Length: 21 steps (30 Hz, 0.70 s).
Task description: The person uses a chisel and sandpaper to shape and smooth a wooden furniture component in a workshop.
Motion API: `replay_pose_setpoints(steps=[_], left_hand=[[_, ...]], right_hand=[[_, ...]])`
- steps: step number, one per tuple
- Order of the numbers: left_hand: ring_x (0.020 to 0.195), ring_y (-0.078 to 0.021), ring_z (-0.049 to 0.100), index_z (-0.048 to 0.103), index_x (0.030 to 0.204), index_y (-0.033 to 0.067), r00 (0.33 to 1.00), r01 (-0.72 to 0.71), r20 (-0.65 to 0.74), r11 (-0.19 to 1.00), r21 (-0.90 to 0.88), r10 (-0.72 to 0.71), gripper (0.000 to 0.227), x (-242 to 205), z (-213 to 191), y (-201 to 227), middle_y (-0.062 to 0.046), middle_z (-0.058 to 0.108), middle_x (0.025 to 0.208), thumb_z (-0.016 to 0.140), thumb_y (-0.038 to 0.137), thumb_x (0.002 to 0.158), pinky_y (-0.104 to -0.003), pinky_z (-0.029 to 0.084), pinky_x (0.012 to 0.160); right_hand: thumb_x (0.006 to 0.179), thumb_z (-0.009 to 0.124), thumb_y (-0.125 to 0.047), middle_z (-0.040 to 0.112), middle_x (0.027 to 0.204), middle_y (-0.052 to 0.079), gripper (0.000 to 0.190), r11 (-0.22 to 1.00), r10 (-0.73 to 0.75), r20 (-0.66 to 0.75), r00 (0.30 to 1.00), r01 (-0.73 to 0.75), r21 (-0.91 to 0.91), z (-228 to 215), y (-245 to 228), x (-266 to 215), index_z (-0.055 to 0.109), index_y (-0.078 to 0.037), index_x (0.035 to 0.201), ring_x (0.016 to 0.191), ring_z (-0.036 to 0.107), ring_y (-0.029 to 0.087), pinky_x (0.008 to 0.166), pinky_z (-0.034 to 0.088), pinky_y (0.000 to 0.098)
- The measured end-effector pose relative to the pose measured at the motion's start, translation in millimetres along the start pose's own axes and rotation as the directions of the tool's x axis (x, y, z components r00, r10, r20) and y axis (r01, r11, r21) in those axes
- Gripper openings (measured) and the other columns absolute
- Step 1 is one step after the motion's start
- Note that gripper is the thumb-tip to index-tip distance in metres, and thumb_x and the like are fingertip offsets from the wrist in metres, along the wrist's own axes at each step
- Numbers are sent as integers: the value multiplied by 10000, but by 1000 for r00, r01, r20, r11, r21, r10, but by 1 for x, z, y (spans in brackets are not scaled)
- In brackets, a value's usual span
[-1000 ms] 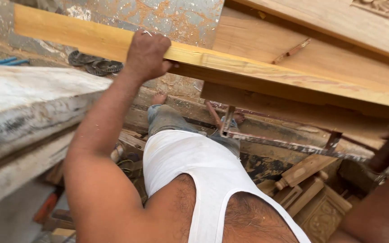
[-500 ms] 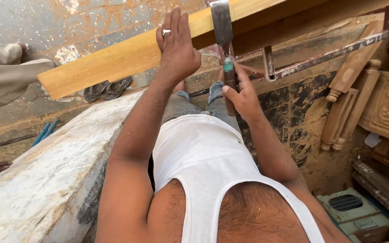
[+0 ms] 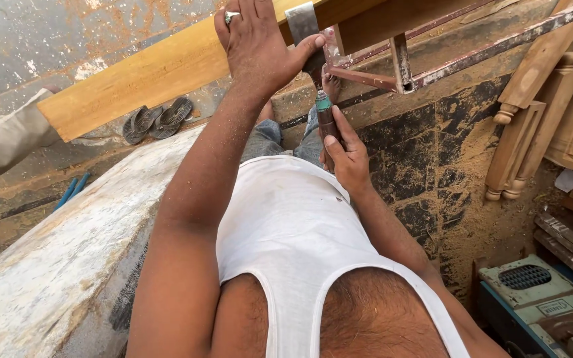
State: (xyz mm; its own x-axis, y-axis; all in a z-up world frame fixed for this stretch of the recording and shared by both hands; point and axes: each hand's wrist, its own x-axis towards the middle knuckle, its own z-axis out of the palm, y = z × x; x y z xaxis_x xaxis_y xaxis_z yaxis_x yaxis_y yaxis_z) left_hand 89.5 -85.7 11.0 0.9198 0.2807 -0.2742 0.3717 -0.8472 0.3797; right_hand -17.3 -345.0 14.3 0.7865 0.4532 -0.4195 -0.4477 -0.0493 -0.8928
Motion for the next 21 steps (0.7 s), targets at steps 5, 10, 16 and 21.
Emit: replay_pose_setpoints(steps=[5, 10, 16, 21], left_hand=[[1341, -423, 418, 293, 1475, -49, 952, -116, -275, 990, 75, 133, 1241, 1, 15, -9, -294, 453, 1362, 668, 941, 826, -600, 133, 1127], [1297, -409, 491, 294, 1482, -49, 991, -63, -119, 998, 15, 64, 1253, 1, 12, -6, -278, 501, 1274, 639, 954, 816, -593, 104, 1170], [1286, -398, 496, 312, 1474, -39, 987, -80, -137, 997, 5, 80, 1250, -1, 5, -3, -267, 507, 1265, 639, 964, 804, -597, 93, 1157], [1329, -413, 427, 309, 1473, -41, 949, -144, -279, 989, 40, 150, 1244, 0, 16, -9, -281, 480, 1307, 654, 963, 824, -595, 107, 1133]], right_hand=[[1126, 533, -123, 654, 1088, 79, 555, 999, -6, -36, 999, 5, -39, 3, -2, -3, 355, -145, 1651, 723, 623, 97, 556, 499, 235], [1123, 516, -128, 662, 1094, 87, 545, 999, 19, -44, 999, -20, -35, 2, -9, -4, 350, -148, 1642, 722, 632, 95, 551, 521, 237], [1113, 513, -128, 684, 1109, 101, 540, 999, 26, -57, 998, -28, -33, 1, -13, -5, 351, -144, 1628, 710, 634, 95, 538, 518, 232], [1115, 518, -135, 674, 1075, 99, 541, 999, 28, -60, 998, -31, -34, 2, -16, -6, 353, -132, 1630, 711, 642, 95, 539, 525, 232]])
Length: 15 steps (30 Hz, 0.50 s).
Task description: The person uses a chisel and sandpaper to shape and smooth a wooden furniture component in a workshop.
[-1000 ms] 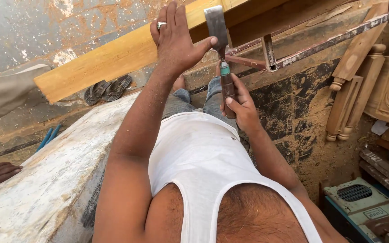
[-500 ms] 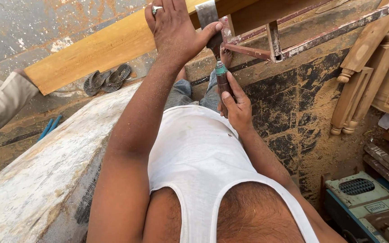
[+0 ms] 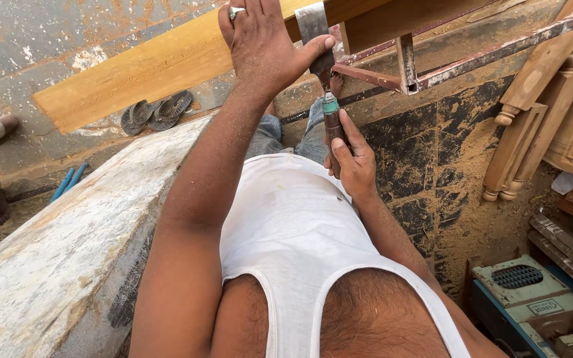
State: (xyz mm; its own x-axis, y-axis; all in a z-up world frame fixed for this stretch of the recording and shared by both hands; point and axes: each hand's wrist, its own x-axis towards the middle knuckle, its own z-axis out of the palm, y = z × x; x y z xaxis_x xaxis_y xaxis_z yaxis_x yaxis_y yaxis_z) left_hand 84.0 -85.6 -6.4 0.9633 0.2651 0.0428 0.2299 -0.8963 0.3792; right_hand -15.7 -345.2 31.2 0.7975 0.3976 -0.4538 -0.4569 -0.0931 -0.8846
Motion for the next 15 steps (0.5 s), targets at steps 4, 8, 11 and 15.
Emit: replay_pose_setpoints(steps=[4, 8, 11, 15], left_hand=[[1304, -404, 424, 312, 1466, -45, 998, 27, 53, 1000, 11, -27, 1248, 0, 5, -2, -287, 472, 1282, 651, 959, 805, -606, 116, 1117], [1279, -375, 456, 337, 1456, -54, 986, 83, 150, 996, -22, -79, 1233, 3, -10, 5, -267, 484, 1246, 664, 947, 813, -597, 153, 1132], [1253, -381, 461, 367, 1415, -67, 998, 44, 49, 999, -25, -43, 1219, 3, -7, 4, -259, 497, 1216, 689, 932, 793, -599, 180, 1088], [1256, -388, 457, 385, 1392, -59, 1000, 15, 0, 1000, -19, -15, 1172, 2, -7, 3, -252, 504, 1224, 699, 913, 818, -593, 190, 1067]], right_hand=[[1117, 503, -133, 669, 1057, 99, 535, 999, -7, -1, 1000, 7, -49, 2, -1, -1, 345, -130, 1628, 706, 641, 88, 536, 532, 227], [1119, 488, -127, 645, 1015, 85, 539, 998, 8, -2, 1000, -8, -56, 5, -2, -4, 332, -138, 1635, 694, 630, 78, 531, 537, 221], [1118, 490, -118, 641, 1005, 83, 531, 999, 31, -12, 999, -31, -29, 9, -8, -3, 344, -133, 1628, 679, 630, 80, 514, 526, 223], [1107, 498, -111, 639, 982, 87, 541, 998, 49, -36, 998, -50, -27, 17, -11, -1, 345, -120, 1625, 659, 622, 82, 495, 507, 222]])
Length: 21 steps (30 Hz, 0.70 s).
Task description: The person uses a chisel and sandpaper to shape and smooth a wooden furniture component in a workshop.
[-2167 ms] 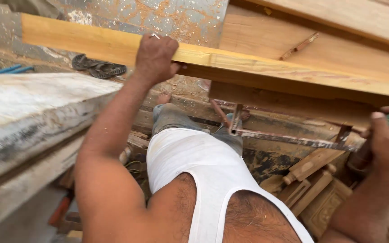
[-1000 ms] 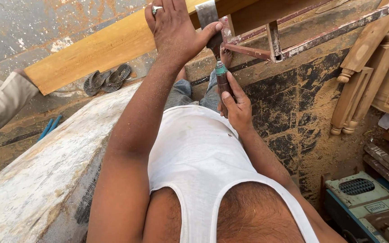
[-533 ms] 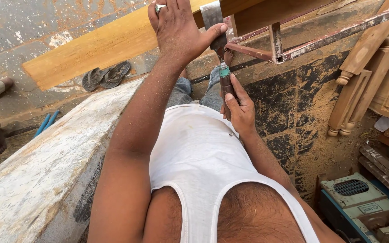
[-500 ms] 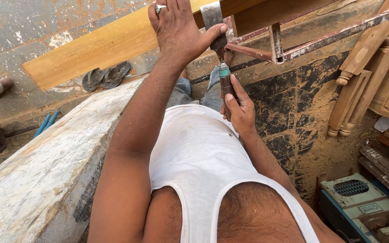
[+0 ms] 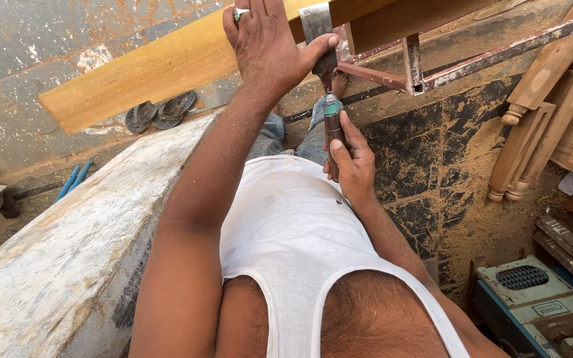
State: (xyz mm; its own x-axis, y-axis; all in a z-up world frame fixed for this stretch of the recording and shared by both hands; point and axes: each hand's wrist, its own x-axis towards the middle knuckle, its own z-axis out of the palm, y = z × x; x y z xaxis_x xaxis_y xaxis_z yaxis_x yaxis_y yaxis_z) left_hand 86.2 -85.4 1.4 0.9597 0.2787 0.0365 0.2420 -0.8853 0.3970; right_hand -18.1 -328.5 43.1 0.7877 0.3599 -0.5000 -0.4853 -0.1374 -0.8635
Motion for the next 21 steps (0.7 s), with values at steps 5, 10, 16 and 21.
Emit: replay_pose_setpoints(steps=[5, 10, 16, 21], left_hand=[[1245, -371, 480, 404, 1381, -66, 1000, 3, -16, 1000, 2, -3, 1136, 1, -5, 2, -252, 523, 1210, 700, 882, 830, -590, 203, 1081], [1260, -329, 486, 441, 1395, -14, 995, 97, -35, 995, 22, -96, 919, 3, 14, 0, -199, 538, 1257, 653, 767, 961, -580, 217, 1130], [1217, -290, 462, 461, 1375, 76, 990, 131, 52, 991, -22, -129, 677, 6, -1, 2, -124, 512, 1182, 610, 632, 1018, -542, 223, 1102], [1220, -331, 423, 382, 1407, 62, 999, 31, 32, 998, -59, -29, 877, 2, -9, 0, -161, 470, 1215, 729, 675, 885, -589, 188, 1073]], right_hand=[[1097, 501, -115, 633, 983, 87, 555, 999, 20, -24, 1000, -19, 46, 8, 3, 3, 332, -97, 1626, 648, 617, 86, 505, 518, 222], [1083, 533, -105, 644, 983, 77, 549, 995, 13, -40, 999, -9, 102, 21, -17, 34, 378, -86, 1609, 657, 625, 92, 533, 536, 231], [1073, 559, -101, 605, 905, 43, 540, 994, -59, -21, 998, 61, 95, 23, -22, 50, 421, -82, 1596, 602, 596, 86, 481, 501, 231], [1084, 536, -87, 627, 957, 50, 543, 997, -70, 6, 998, 70, 39, 4, 2, 13, 404, -99, 1611, 646, 598, 88, 535, 524, 233]])
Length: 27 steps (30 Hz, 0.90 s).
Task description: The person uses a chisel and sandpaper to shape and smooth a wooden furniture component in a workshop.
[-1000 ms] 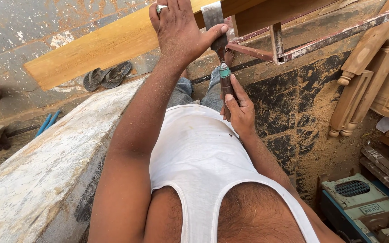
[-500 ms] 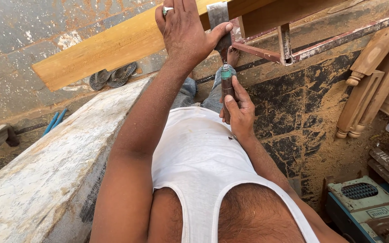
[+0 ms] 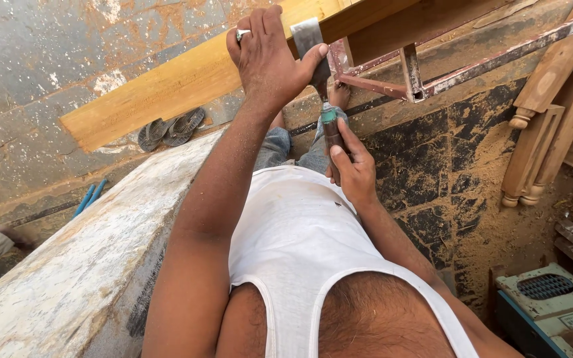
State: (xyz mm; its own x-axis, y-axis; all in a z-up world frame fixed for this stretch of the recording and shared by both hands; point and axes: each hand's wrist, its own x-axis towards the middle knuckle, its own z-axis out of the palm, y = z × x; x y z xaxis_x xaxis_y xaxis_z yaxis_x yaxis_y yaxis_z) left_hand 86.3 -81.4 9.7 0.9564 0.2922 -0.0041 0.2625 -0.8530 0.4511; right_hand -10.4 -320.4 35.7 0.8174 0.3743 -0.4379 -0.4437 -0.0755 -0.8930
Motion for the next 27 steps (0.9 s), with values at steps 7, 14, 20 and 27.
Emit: replay_pose_setpoints(steps=[7, 14, 20, 27], left_hand=[[1286, -361, 405, 282, 1516, 53, 997, -36, -69, 999, 24, 38, 1109, -4, 13, -4, -192, 431, 1336, 778, 765, 825, -598, 165, 1102], [1260, -359, 433, 352, 1430, 43, 1000, 0, -2, 1000, 15, 0, 1000, -1, 8, -1, -182, 444, 1273, 751, 745, 840, -604, 159, 1105], [1236, -362, 437, 372, 1401, 13, 1000, -3, -27, 1000, 21, 3, 976, -1, 5, 2, -188, 444, 1244, 742, 739, 863, -596, 174, 1077], [1195, -360, 437, 426, 1315, 30, 994, -22, -107, 997, 74, 30, 849, 3, 13, 1, -168, 452, 1160, 693, 715, 888, -592, 180, 1044]], right_hand=[[1096, 512, -102, 651, 997, 84, 534, 1000, 7, -37, 999, -6, 27, -15, 11, -11, 374, -118, 1611, 660, 626, 87, 513, 518, 232], [1092, 524, -104, 667, 1003, 98, 533, 999, 26, -33, 999, -25, 34, -17, 6, -9, 391, -115, 1608, 668, 625, 82, 546, 543, 230], [1085, 543, -100, 665, 978, 94, 519, 998, 40, -41, 998, -38, 57, -14, -4, -8, 415, -94, 1588, 641, 610, 77, 505, 512, 230], [1063, 538, -106, 663, 951, 79, 541, 998, 47, -44, 998, -44, 50, -2, -14, 17, 391, -75, 1583, 597, 611, 72, 462, 503, 218]])
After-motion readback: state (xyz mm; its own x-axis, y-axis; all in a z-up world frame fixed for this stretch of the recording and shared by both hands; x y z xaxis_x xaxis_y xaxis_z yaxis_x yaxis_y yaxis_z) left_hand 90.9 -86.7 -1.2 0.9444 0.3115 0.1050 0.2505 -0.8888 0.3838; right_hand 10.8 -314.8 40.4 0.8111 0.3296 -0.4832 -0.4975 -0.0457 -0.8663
